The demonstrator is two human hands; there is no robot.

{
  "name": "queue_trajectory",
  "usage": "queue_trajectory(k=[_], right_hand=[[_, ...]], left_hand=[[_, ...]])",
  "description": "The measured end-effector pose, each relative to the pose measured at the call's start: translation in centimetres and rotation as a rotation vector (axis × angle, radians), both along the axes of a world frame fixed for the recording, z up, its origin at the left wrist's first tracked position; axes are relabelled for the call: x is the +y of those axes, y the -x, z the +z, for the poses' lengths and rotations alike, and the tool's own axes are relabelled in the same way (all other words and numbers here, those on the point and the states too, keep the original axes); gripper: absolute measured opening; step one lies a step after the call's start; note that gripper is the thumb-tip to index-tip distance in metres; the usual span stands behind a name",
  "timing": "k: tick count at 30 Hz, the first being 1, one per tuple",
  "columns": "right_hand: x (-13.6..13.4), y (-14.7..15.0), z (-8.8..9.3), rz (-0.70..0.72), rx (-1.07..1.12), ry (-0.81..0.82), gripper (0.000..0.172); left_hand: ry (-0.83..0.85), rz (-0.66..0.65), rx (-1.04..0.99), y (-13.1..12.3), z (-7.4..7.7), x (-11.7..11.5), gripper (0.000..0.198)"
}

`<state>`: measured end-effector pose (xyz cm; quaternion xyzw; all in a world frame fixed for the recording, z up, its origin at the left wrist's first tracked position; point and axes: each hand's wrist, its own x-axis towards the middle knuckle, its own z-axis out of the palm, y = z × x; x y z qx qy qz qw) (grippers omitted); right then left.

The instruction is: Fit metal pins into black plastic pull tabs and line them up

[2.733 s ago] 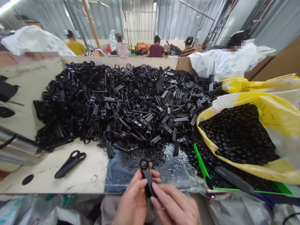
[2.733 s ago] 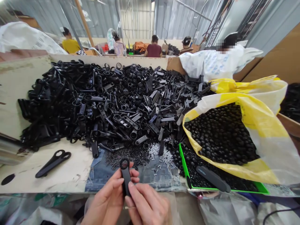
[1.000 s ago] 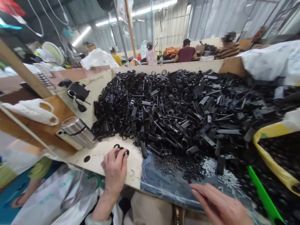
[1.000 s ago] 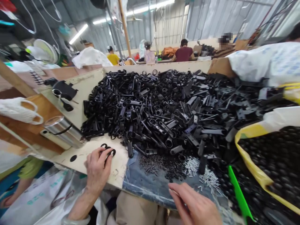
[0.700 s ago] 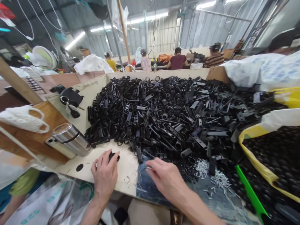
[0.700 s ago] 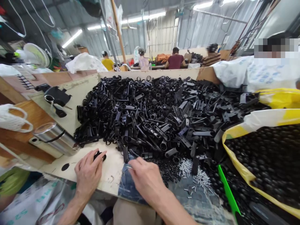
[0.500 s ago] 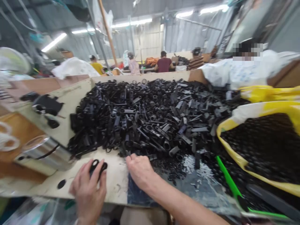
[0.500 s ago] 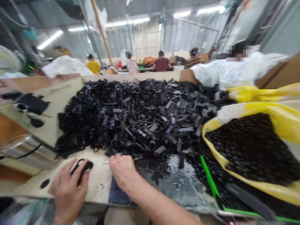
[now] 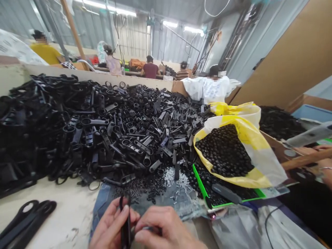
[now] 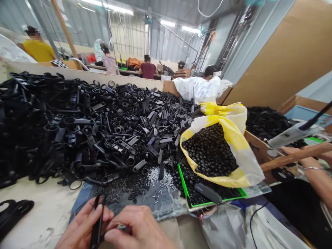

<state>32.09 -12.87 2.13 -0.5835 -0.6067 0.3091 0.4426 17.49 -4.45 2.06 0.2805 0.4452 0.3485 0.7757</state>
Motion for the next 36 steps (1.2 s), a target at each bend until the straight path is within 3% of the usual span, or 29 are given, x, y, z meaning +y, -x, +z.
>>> queue_trajectory(k=[3,5,7,10,15,17,20,25,30,36], right_hand=[[-1.3,-4.5,0.8,-0.150,-0.143,-0.020,0.024],[-1.0,-7.2,1.2,-0.312,-0.199,0.012,0.024],[0.0,-8.8,1.2,-0.378,-0.271,0.038,0.023],[2.2,-8.9,0.6,-0.355,-0.480,0.073,0.016],[4.7,-7.6,-0.7,-0.341,-0.821,0.189,0.010],[4.7,-7.8,-0.8,-0.344,-0.762,0.161,0.012],[3.4,-8.2,0.0,-0.327,-0.463,0.097,0.019],[0.0,-5.5,1.0,-0.138,-0.043,0.196,0.026],[-1.6,-2.4,-0.7,-0.139,0.010,0.098,0.026],[-2.3,-2.4,-2.1,-0.113,-0.146,-0.140,0.035]], left_hand=[[0.006,-0.003,-0.016,-0.8,0.1,-0.2,0.059],[0.011,-0.057,0.007,-0.8,-0.1,-0.4,0.057],[0.007,-0.148,0.024,-1.0,-0.2,-0.9,0.053],[0.019,-0.243,0.001,-1.4,-0.4,-1.8,0.053],[0.134,-0.255,-0.138,-0.9,-0.5,-2.5,0.048],[0.146,-0.252,-0.171,-0.3,-0.5,-2.5,0.045],[0.102,-0.263,-0.161,0.1,-0.3,-2.6,0.048],[0.108,-0.263,-0.100,-0.9,0.3,-3.1,0.044],[0.182,-0.282,-0.085,-1.8,0.7,-3.6,0.048],[0.224,-0.268,-0.087,-2.0,0.8,-3.9,0.062]])
